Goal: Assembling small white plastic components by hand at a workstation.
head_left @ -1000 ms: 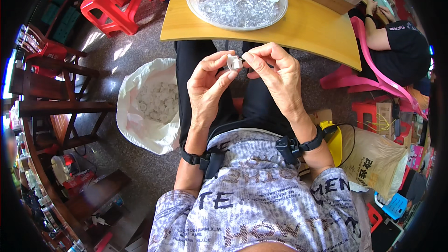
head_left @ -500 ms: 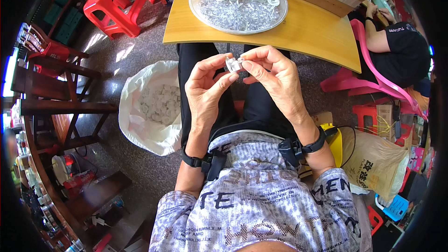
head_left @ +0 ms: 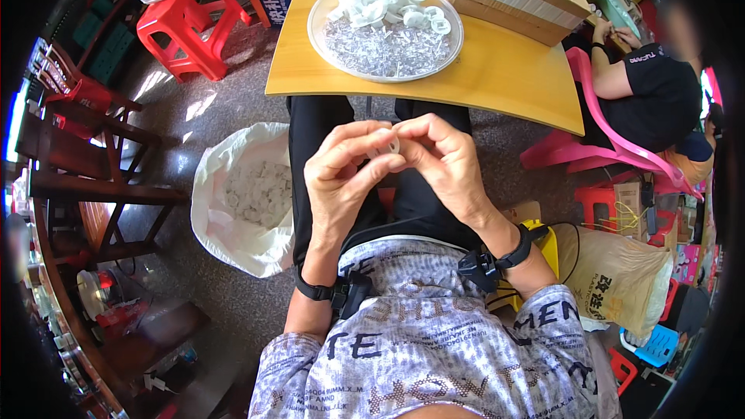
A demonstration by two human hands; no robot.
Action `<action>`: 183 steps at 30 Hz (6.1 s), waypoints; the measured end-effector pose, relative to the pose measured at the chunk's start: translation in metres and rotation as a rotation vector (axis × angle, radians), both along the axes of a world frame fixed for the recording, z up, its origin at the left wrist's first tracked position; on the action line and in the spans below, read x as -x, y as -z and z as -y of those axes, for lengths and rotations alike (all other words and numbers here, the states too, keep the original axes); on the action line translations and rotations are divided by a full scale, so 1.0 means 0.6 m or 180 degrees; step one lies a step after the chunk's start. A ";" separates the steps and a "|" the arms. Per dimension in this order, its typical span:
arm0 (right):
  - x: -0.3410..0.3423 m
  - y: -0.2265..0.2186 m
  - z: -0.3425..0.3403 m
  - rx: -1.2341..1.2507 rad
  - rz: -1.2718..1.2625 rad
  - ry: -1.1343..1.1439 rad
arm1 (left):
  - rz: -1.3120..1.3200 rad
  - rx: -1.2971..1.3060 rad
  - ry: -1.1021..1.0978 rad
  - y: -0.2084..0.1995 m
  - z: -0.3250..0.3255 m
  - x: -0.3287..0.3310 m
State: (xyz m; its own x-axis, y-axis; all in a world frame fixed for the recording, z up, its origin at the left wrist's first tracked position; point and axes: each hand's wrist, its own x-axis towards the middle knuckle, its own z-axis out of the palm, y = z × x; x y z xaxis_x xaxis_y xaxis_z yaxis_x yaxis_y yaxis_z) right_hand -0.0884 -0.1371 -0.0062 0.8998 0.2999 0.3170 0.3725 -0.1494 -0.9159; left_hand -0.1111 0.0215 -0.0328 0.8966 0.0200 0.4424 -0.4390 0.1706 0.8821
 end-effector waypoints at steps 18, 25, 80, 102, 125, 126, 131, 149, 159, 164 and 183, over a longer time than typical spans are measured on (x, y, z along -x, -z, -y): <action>-0.023 -0.035 -0.004 -0.0169 0.0348 0.0403 | -0.0995 0.2246 0.0703 -0.013 0.028 -0.047; -0.027 -0.037 0.003 -0.0269 0.0319 0.0270 | -0.0841 0.1808 0.0907 -0.001 0.024 -0.044; -0.303 -0.065 0.087 0.2072 0.0852 0.0502 | -0.1060 -0.0155 -0.0018 -0.065 -0.025 -0.174; -0.198 -0.060 0.027 0.1477 0.2525 0.0389 | -0.1583 0.1778 0.0445 -0.050 0.015 -0.161; -0.261 -0.054 0.047 0.1507 0.0237 0.0006 | -0.1700 0.1582 0.0489 -0.041 0.005 -0.163; -0.257 -0.054 0.049 0.1210 -0.0283 0.0011 | -0.1797 0.1557 0.0505 -0.041 0.004 -0.163; -0.248 -0.066 0.062 0.0141 -0.1343 -0.0224 | -0.1764 0.1292 0.0513 -0.053 0.007 -0.165; -0.199 -0.082 0.039 -0.0150 -0.1087 -0.0181 | -0.1553 0.1009 0.0319 -0.059 0.028 -0.172; -0.181 -0.077 0.040 -0.0102 -0.0301 0.0308 | -0.1511 0.1305 0.0413 -0.062 0.030 -0.179; -0.169 -0.066 0.023 -0.0447 -0.0106 0.0389 | -0.1364 0.1199 0.0260 -0.068 0.036 -0.186; -0.179 -0.060 0.007 -0.0209 0.0247 0.0532 | -0.1426 0.1424 0.0258 -0.054 0.032 -0.186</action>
